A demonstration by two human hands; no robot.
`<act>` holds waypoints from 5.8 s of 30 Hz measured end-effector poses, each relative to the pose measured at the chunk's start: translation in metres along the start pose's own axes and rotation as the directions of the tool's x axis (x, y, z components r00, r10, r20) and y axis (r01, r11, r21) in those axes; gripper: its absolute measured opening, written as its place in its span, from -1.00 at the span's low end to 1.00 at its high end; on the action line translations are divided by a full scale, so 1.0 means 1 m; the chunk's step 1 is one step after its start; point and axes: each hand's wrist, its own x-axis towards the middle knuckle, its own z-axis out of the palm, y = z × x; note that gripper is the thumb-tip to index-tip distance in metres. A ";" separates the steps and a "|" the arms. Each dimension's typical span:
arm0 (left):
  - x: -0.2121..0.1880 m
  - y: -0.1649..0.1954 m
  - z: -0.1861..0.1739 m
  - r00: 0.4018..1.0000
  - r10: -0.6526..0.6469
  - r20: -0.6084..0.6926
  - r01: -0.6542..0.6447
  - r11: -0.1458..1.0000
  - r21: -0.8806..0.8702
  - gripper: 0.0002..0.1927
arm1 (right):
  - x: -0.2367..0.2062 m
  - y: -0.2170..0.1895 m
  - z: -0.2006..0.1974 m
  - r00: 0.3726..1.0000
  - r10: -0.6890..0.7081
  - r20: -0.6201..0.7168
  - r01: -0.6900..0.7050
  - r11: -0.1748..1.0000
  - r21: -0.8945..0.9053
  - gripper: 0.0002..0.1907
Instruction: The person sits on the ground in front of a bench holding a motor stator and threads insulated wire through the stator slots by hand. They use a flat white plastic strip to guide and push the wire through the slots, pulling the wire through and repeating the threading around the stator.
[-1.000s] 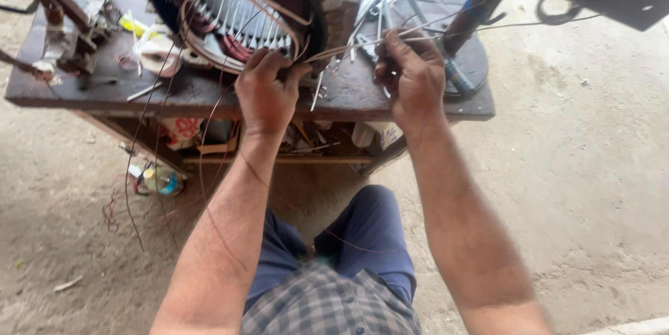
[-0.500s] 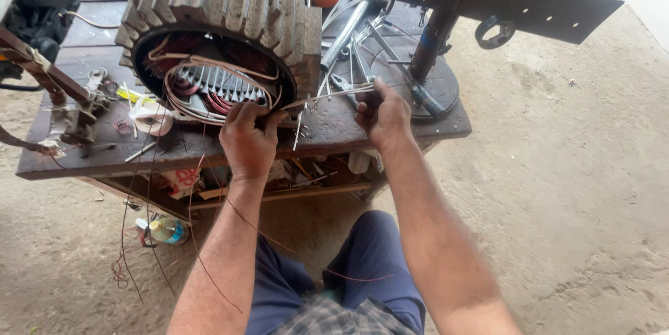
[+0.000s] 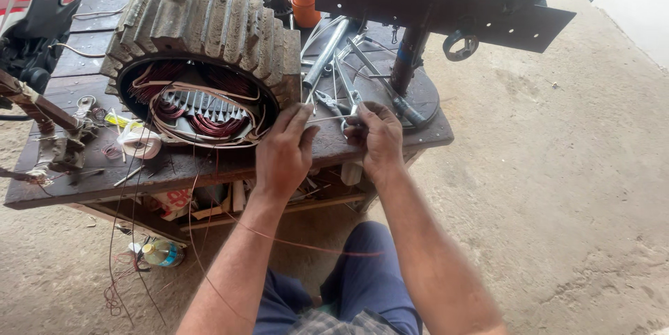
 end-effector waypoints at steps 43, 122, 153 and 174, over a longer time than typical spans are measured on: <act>0.019 -0.012 -0.006 0.985 0.020 0.171 -0.030 0.998 0.058 -0.80 | -0.017 -0.047 0.002 0.733 -0.282 0.618 0.572 -0.235 -0.786 -0.50; 0.015 0.018 -0.040 0.930 -0.001 0.367 -0.021 0.998 0.057 -0.81 | -0.014 -0.084 -0.052 0.759 -0.041 0.650 0.649 -0.022 -0.760 -0.64; -0.069 0.004 -0.065 0.995 0.087 -0.048 -0.091 0.993 -0.079 -0.79 | -0.036 -0.120 -0.039 0.638 -0.145 0.756 0.692 -0.323 -0.646 -0.39; -0.142 -0.083 -0.141 0.561 -0.824 0.080 0.488 0.251 -0.836 -0.74 | -0.116 0.007 -0.009 0.738 0.210 0.641 0.620 0.164 -0.767 -0.73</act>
